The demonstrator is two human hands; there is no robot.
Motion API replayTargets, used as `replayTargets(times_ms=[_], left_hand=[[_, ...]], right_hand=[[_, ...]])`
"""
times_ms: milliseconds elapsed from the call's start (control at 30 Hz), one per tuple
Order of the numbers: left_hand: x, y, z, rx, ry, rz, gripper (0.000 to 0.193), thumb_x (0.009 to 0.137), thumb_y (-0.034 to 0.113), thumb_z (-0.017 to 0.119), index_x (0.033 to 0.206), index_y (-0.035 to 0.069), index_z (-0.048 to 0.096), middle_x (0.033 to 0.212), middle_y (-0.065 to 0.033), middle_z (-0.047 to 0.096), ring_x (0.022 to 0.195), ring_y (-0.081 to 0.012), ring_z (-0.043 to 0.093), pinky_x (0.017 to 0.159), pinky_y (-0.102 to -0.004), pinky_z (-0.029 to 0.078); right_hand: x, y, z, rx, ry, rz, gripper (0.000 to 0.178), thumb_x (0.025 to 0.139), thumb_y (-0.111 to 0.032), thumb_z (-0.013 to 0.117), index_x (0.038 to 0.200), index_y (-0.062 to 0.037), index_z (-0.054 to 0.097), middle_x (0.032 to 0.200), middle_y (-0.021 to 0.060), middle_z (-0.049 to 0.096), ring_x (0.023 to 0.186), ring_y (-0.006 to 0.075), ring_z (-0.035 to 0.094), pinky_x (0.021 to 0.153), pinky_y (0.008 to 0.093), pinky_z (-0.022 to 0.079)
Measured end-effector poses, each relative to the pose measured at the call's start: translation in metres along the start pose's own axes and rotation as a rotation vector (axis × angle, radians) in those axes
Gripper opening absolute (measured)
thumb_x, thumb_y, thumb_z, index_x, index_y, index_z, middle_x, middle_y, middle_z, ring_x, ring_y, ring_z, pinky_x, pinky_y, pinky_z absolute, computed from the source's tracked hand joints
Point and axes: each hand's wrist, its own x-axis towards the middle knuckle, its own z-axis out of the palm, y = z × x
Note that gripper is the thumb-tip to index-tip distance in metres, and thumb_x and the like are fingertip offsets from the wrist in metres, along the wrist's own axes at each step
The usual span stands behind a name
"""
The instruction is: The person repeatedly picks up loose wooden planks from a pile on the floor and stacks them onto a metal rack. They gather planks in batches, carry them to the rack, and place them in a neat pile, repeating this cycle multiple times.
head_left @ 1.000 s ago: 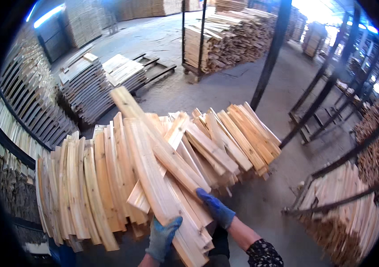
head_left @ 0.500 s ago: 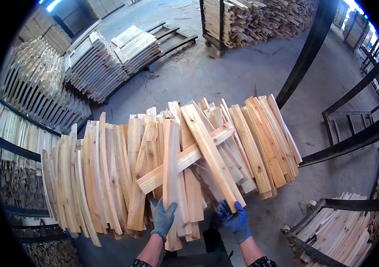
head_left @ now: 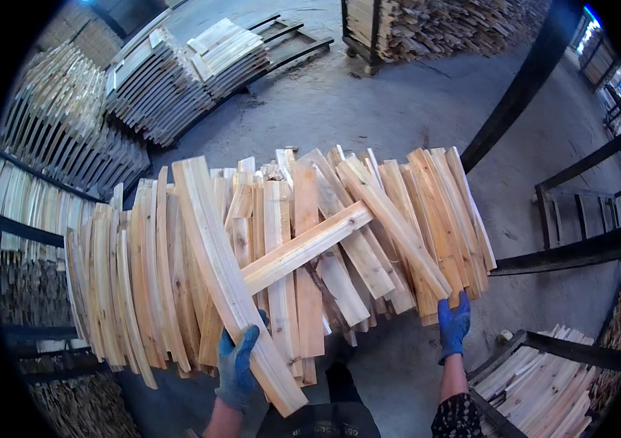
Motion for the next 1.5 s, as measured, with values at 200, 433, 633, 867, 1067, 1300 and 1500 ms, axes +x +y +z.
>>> replayTargets(times_ms=[200,433,633,867,1067,1300,1500], left_hand=[[-0.029,-0.029,-0.022,-0.024,0.126,-0.065,0.043,0.091,0.013,0.057,0.127,-0.004,0.043,0.116,-0.0179,0.059,0.107,-0.0258,0.06,0.091,-0.037,0.049],[-0.042,-0.047,-0.049,0.06,0.199,-0.1,0.046,0.087,0.01,0.06,0.127,-0.006,0.043,0.113,-0.0187,0.06,0.102,-0.0263,0.062,0.09,-0.0364,0.05],[-0.039,-0.022,-0.05,0.038,0.216,-0.067,0.047,0.085,0.007,0.06,0.128,-0.005,0.045,0.114,-0.0184,0.06,0.104,-0.0261,0.061,0.093,-0.0374,0.049],[0.009,-0.011,-0.013,-0.031,0.013,-0.091,0.044,0.088,0.006,0.055,0.129,-0.006,0.044,0.12,-0.0193,0.058,0.111,-0.0269,0.059,0.096,-0.0378,0.047],[0.042,-0.026,0.01,-0.052,-0.008,-0.164,0.039,0.089,0.007,0.056,0.125,-0.004,0.046,0.115,-0.0164,0.06,0.103,-0.0226,0.061,0.09,-0.0349,0.05],[0.058,-0.048,0.008,0.111,0.048,-0.159,0.033,0.088,0.011,0.059,0.117,-0.003,0.052,0.106,-0.0119,0.06,0.094,-0.0179,0.059,0.082,-0.0297,0.049],[0.074,-0.067,0.023,0.132,-0.007,-0.06,0.039,0.091,0.011,0.054,0.125,-0.005,0.047,0.113,-0.0154,0.061,0.1,-0.0227,0.061,0.086,-0.0332,0.05]], right_hand=[[-0.014,-0.184,0.134,-0.587,-0.546,-0.96,0.075,0.076,-0.03,0.067,0.141,-0.0141,0.036,0.141,0.0161,0.04,0.131,0.0338,0.037,0.108,0.048,0.027],[0.046,-0.226,0.231,-0.795,-0.603,-1.173,0.069,0.071,-0.025,0.068,0.133,-0.0155,0.04,0.13,0.0113,0.048,0.126,0.0309,0.042,0.108,0.0517,0.024],[0.049,-0.253,0.183,-0.647,-0.769,-1.179,0.085,0.061,-0.036,0.075,0.137,-0.0184,0.041,0.111,0.013,0.059,0.108,0.0306,0.055,0.101,0.0444,0.036],[0.104,-0.197,0.141,-0.559,-0.464,-0.45,0.08,0.071,-0.043,0.071,0.138,-0.0109,0.042,0.118,0.0213,0.059,0.108,0.0378,0.057,0.094,0.0425,0.044],[0.123,-0.093,0.127,-0.705,-0.142,-0.434,0.067,0.08,-0.036,0.064,0.134,-0.0013,0.044,0.129,0.0218,0.051,0.12,0.0374,0.048,0.102,0.0437,0.038],[-0.017,-0.124,0.096,-0.525,-0.166,-0.596,0.055,0.079,-0.032,0.066,0.127,-0.0075,0.053,0.134,0.0165,0.049,0.123,0.0351,0.046,0.104,0.0444,0.035],[-0.013,0.027,-0.019,-0.518,0.098,-0.15,0.075,0.075,-0.031,0.072,0.137,-0.0038,0.04,0.133,0.025,0.047,0.124,0.0351,0.046,0.103,0.0437,0.036]])
